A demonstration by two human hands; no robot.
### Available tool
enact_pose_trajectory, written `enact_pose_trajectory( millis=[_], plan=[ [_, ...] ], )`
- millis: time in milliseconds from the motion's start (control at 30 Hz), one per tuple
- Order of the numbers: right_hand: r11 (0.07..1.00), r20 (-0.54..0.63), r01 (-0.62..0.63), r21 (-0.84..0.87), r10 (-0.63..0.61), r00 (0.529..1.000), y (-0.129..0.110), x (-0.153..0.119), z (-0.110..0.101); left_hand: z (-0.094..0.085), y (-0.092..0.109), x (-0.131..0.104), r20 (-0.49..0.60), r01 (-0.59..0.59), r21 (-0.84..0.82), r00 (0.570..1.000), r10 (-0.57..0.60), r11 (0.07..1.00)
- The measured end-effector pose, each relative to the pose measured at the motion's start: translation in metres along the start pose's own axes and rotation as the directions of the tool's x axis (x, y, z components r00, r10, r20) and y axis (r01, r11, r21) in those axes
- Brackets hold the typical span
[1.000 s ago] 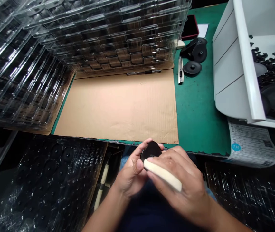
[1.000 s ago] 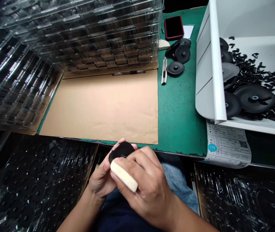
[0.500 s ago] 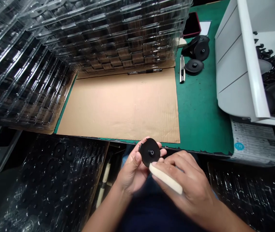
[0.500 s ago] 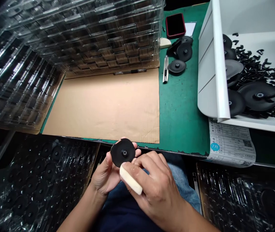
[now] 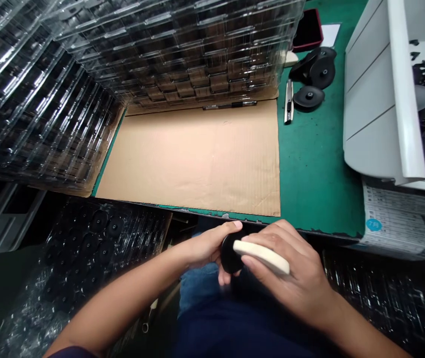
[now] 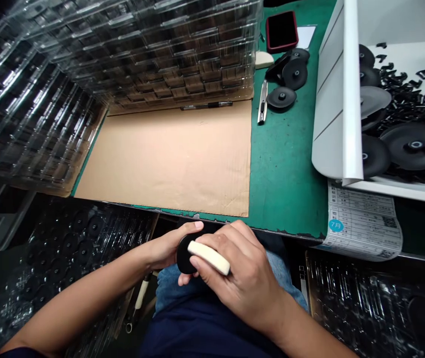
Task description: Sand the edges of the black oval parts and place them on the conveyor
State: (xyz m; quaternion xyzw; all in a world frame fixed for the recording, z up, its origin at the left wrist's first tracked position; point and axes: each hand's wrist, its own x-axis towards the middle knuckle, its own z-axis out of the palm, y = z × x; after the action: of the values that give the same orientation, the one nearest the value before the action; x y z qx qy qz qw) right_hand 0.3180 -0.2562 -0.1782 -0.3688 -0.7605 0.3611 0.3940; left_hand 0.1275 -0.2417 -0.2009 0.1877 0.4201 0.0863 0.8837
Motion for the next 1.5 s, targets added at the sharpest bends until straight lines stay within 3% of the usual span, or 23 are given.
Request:
enact_pose_trajectory(
  millis=[100,267,433,600,733,833,933,1033,1133,1233,1400,1500],
  plan=[
    [0.999,0.024,0.000,0.035,-0.001,1.000,-0.004,0.003,0.010,0.002,-0.002,0.004,-0.024,0.005,-0.033,1.000,-0.006,0.999],
    [1.000,0.123,-0.007,0.003,0.007,0.992,-0.003,-0.012,0.010,0.002,-0.006,0.004,-0.128,-0.103,-0.139,0.988,0.085,0.985],
    [0.996,0.198,-0.013,-0.094,0.032,0.980,0.002,-0.021,-0.002,0.002,-0.007,0.001,0.000,-0.050,-0.163,0.999,0.050,0.985],
    [0.999,0.205,0.007,-0.048,0.003,0.979,0.001,-0.013,-0.002,0.004,-0.005,0.000,-0.165,-0.128,-0.224,0.982,0.092,0.966],
    [0.990,0.217,-0.003,-0.141,0.034,0.976,0.010,-0.016,-0.013,-0.003,-0.006,-0.002,-0.025,-0.027,-0.173,0.999,0.023,0.985],
    [0.986,0.129,-0.032,-0.162,0.053,0.990,0.017,-0.021,-0.023,-0.007,-0.006,-0.004,0.018,-0.004,-0.157,1.000,0.007,0.988],
    [0.992,0.051,-0.056,-0.111,0.062,0.997,0.017,-0.022,-0.026,-0.007,-0.006,-0.006,0.076,-0.012,-0.175,0.997,0.025,0.985],
    [0.989,0.022,-0.145,-0.011,0.146,0.989,0.015,-0.019,-0.022,-0.004,-0.008,-0.009,0.133,-0.082,-0.243,0.984,0.117,0.966],
    [0.967,-0.031,-0.233,0.100,0.237,0.971,0.013,-0.016,-0.019,0.001,-0.011,-0.011,0.132,-0.244,-0.300,0.947,0.294,0.922],
    [0.943,-0.055,-0.286,0.171,0.298,0.953,0.008,-0.014,-0.019,0.007,-0.014,-0.012,0.058,-0.451,-0.309,0.870,0.490,0.837],
    [0.916,0.221,-0.389,0.102,0.360,0.906,-0.011,-0.008,-0.016,0.022,-0.019,-0.012,-0.183,-0.660,-0.287,0.749,0.637,0.694],
    [0.937,0.329,-0.347,-0.033,0.338,0.882,-0.020,-0.005,-0.005,0.032,-0.022,-0.010,-0.317,-0.742,-0.199,0.667,0.674,0.640]
  ],
)
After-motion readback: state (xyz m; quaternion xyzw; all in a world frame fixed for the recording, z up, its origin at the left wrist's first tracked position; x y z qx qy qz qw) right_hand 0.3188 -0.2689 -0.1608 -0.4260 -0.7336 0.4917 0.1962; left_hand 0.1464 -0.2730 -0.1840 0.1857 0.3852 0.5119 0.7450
